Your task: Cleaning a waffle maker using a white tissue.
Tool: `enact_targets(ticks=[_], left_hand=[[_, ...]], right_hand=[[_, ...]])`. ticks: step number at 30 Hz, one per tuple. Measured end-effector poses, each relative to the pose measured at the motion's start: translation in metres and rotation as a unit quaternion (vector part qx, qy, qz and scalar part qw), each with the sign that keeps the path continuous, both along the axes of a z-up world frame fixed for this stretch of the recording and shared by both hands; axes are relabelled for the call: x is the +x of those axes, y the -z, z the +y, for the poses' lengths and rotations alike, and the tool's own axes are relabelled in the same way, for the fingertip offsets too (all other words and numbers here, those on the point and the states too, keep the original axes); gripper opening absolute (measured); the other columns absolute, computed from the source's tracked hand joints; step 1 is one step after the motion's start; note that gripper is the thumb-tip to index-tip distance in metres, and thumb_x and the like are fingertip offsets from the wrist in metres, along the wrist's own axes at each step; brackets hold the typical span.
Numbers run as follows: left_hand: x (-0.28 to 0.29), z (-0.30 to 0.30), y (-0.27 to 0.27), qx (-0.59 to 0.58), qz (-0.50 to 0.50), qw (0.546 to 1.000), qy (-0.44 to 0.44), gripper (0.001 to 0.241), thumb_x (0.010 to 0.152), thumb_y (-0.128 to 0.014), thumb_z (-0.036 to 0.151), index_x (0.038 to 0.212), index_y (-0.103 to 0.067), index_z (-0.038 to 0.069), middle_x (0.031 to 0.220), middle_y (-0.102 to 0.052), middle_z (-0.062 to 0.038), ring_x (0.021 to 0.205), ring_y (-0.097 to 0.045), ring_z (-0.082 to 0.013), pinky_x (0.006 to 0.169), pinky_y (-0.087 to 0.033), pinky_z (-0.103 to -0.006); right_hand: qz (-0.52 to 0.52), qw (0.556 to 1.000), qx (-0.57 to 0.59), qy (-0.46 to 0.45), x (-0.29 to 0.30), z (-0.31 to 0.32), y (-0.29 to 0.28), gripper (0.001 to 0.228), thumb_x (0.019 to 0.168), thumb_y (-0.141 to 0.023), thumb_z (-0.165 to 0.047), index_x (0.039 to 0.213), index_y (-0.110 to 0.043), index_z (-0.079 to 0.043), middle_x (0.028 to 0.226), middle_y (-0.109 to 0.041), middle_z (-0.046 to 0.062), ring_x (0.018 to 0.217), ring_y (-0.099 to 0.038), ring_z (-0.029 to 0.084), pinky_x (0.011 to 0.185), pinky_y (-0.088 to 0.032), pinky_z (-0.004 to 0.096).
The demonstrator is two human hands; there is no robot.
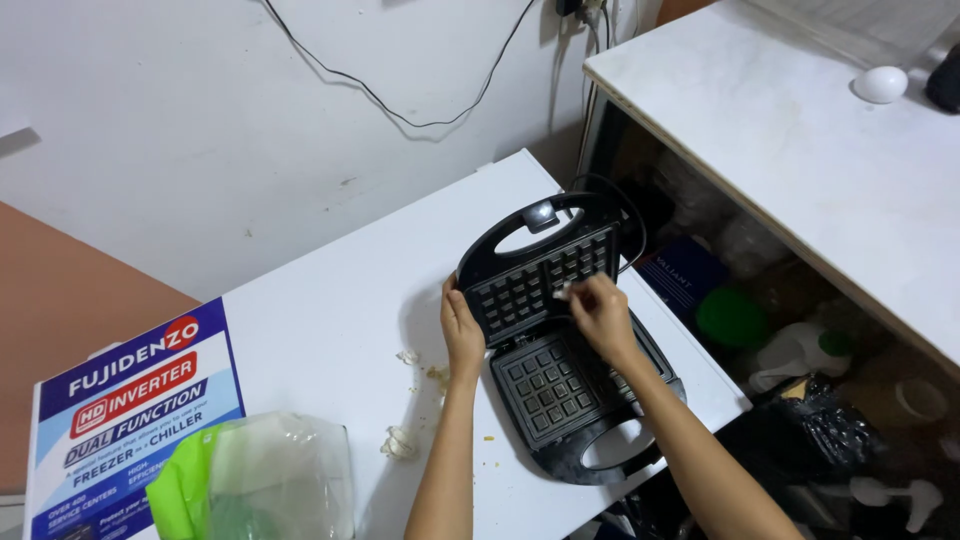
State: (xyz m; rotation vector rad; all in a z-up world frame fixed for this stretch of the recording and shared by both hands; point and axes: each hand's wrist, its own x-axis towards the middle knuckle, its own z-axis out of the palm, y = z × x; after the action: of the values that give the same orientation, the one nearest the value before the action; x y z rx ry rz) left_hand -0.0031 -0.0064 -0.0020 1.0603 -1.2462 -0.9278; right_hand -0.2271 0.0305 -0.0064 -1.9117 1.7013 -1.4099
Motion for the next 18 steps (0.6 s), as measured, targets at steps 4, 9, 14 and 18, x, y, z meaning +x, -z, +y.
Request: enact_targets(ticks=[4, 9, 14, 18], left_hand=[[-0.003, 0.000, -0.002, -0.013, 0.002, 1.000, 0.001, 0.061, 0.112, -0.027, 0.045, 0.146, -0.050, 0.001, 0.140, -0.061, -0.016, 0.133, -0.056, -0.0276, 0.113, -0.041, -0.0367], [-0.004, -0.007, -0.001, -0.013, 0.006, 1.000, 0.002, 0.061, 0.111, -0.026, 0.045, 0.145, -0.051, 0.001, 0.139, -0.062, -0.015, 0.133, -0.056, -0.0269, 0.113, -0.040, -0.0366], [-0.005, -0.010, 0.010, -0.018, 0.011, 1.000, 0.007, 0.060, 0.112, -0.026, 0.044, 0.144, -0.052, 0.000, 0.137, -0.063, -0.015, 0.131, -0.057, -0.0256, 0.113, -0.041, -0.0360], [-0.006, -0.006, 0.005, -0.012, 0.007, 1.000, 0.008, 0.059, 0.112, -0.027, 0.044, 0.144, -0.051, 0.000, 0.137, -0.063, -0.015, 0.130, -0.057, -0.0254, 0.112, -0.041, -0.0359]], right_hand=[[-0.061, 0.996, -0.048, 0.051, 0.010, -0.005, -0.028, 0.009, 0.090, -0.073, -0.001, 0.096, -0.068, 0.003, 0.085, -0.060, 0.010, 0.069, -0.064, 0.020, 0.062, -0.053, 0.032], [-0.013, 0.999, 0.005, 0.043, -0.001, -0.002, 0.036, 0.008, 0.087, -0.073, 0.000, 0.090, -0.067, 0.003, 0.085, -0.061, 0.010, 0.069, -0.064, 0.017, 0.060, -0.053, 0.031], [-0.082, 0.992, -0.030, 0.088, 0.018, 0.011, -0.017, 0.011, 0.091, -0.073, -0.001, 0.102, -0.074, 0.001, 0.086, -0.065, 0.008, 0.068, -0.064, 0.017, 0.060, -0.053, 0.031], [-0.063, 0.994, -0.037, 0.083, 0.011, 0.004, 0.024, 0.011, 0.090, -0.073, -0.002, 0.101, -0.073, 0.001, 0.086, -0.063, 0.009, 0.069, -0.065, 0.015, 0.062, -0.054, 0.028]])
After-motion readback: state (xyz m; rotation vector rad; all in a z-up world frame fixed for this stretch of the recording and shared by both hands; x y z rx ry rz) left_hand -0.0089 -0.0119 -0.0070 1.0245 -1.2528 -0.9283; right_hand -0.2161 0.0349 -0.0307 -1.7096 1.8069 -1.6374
